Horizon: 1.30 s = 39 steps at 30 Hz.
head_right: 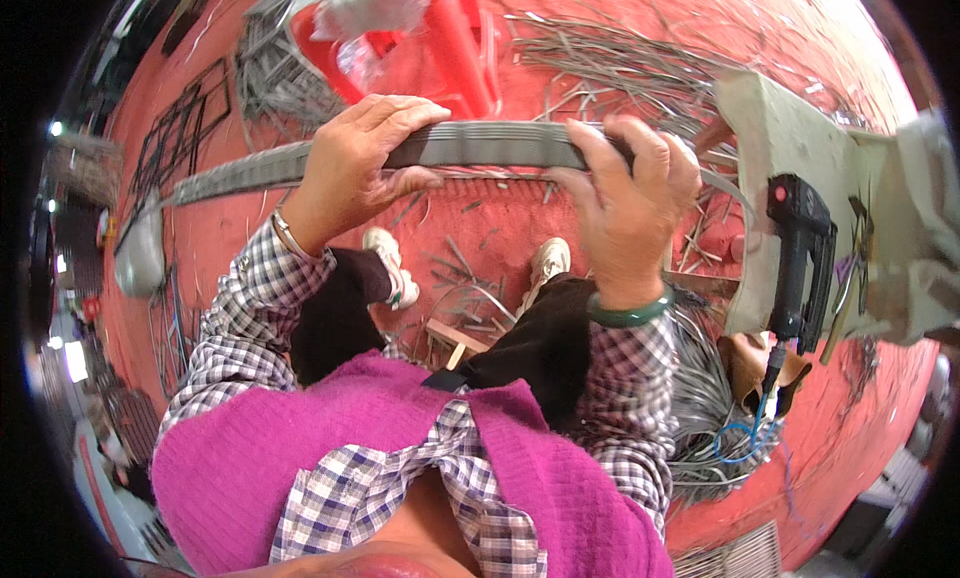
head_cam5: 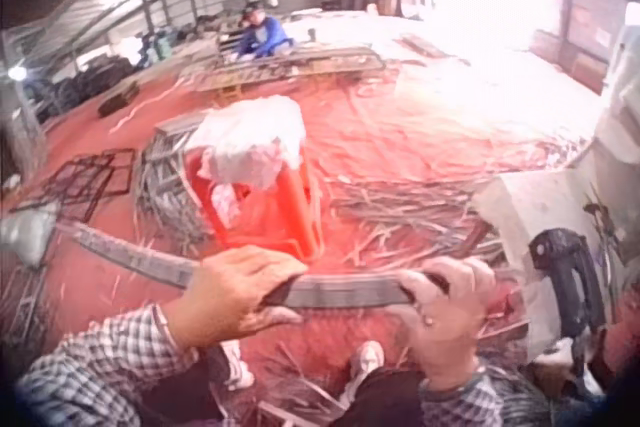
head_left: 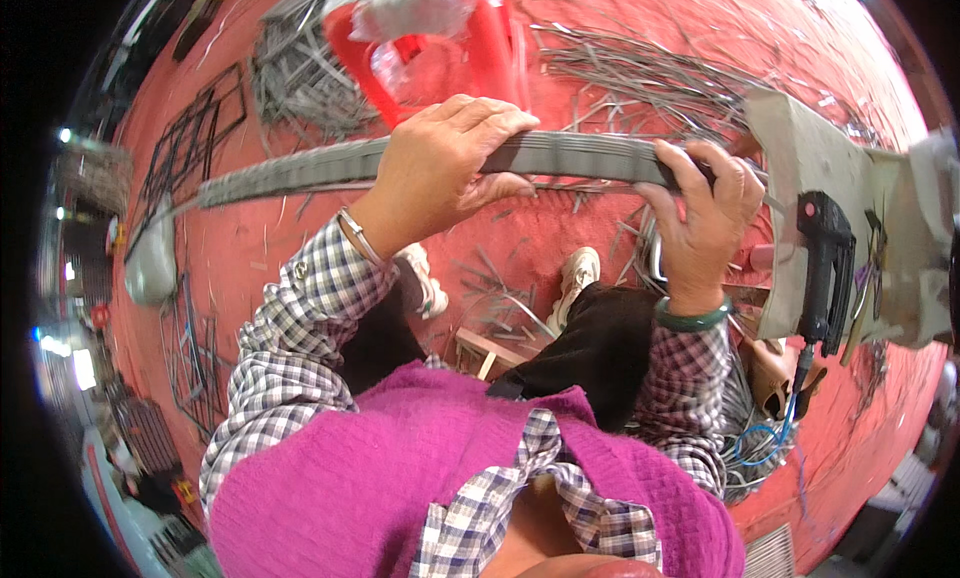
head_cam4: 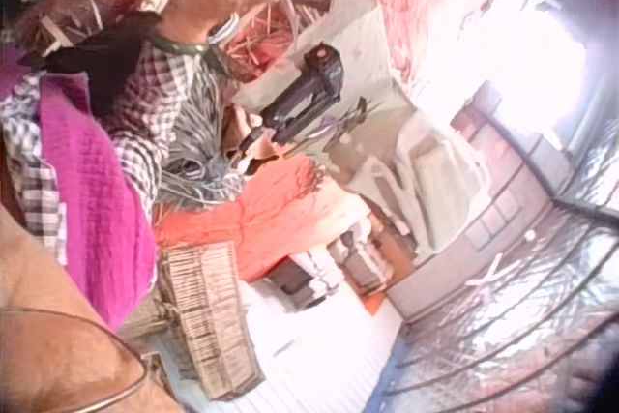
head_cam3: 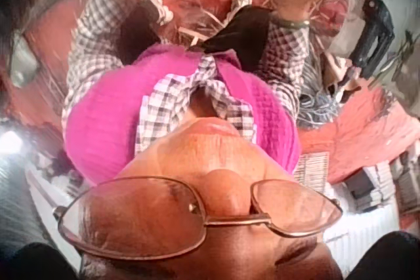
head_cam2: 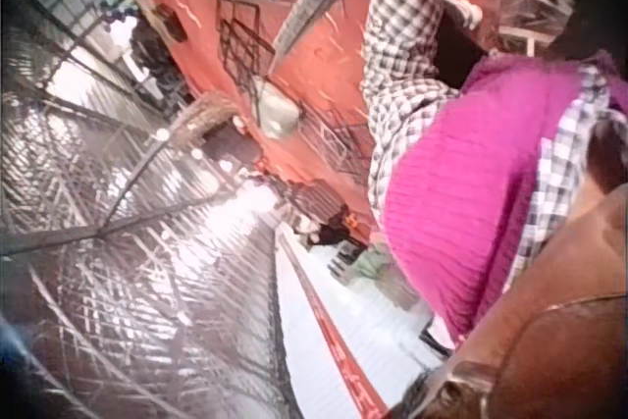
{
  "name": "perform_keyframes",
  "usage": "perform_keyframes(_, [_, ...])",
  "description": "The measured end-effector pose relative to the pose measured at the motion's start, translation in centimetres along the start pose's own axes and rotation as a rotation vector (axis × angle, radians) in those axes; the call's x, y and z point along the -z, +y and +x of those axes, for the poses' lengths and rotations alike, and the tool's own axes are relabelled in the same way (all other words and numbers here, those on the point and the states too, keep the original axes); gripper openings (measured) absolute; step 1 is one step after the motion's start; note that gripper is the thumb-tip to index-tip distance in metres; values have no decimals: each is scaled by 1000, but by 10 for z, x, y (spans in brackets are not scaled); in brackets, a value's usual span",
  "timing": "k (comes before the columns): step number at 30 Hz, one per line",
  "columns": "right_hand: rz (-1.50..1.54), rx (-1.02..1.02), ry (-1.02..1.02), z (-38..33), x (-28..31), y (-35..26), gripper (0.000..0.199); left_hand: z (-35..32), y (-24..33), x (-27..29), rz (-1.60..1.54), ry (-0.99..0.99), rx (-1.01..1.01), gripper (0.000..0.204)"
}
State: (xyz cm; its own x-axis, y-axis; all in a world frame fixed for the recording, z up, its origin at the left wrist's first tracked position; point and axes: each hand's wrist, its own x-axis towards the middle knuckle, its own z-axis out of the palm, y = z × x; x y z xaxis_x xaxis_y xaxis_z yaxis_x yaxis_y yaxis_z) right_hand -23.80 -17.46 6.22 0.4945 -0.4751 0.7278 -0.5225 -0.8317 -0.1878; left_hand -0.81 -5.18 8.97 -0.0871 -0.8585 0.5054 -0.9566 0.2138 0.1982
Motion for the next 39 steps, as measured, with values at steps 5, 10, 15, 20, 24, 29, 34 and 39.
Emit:
perform_keyframes(5, [51, 109, -83, -13, 26, -14, 34, -60, 11, 4, 39, 282, 82, 48])
perform_keyframes(10, [42, 2, -257, -27, 42, -8, 30, -71, 33, -6, -51, 312, 160, 39])
perform_keyframes(15, [34, -38, -309, -37, 49, -7, 28, -76, 47, -8, 30, 320, 156, 41])
perform_keyframes(20, [-90, -38, -205, -46, 42, -29, 36, -84, 42, -14, 42, 354, 170, 37])
perform_keyframes(24, [-10, 110, -219, -55, 21, -50, 34, -88, 28, -19, -130, 439, 13, 25])
perform_keyframes(29, [5, 152, -133, -47, 16, -87, 48, -87, 45, -4, -98, 288, 111, 27])
perform_keyframes(34, [-60, 231, -192, -36, -1, -121, 56, -111, 48, 12, -430, 335, 143, 16])
perform_keyframes(39, [-45, 256, -265, -47, -9, -114, 62, -234, -13, 66, -511, 667, 755, 22])
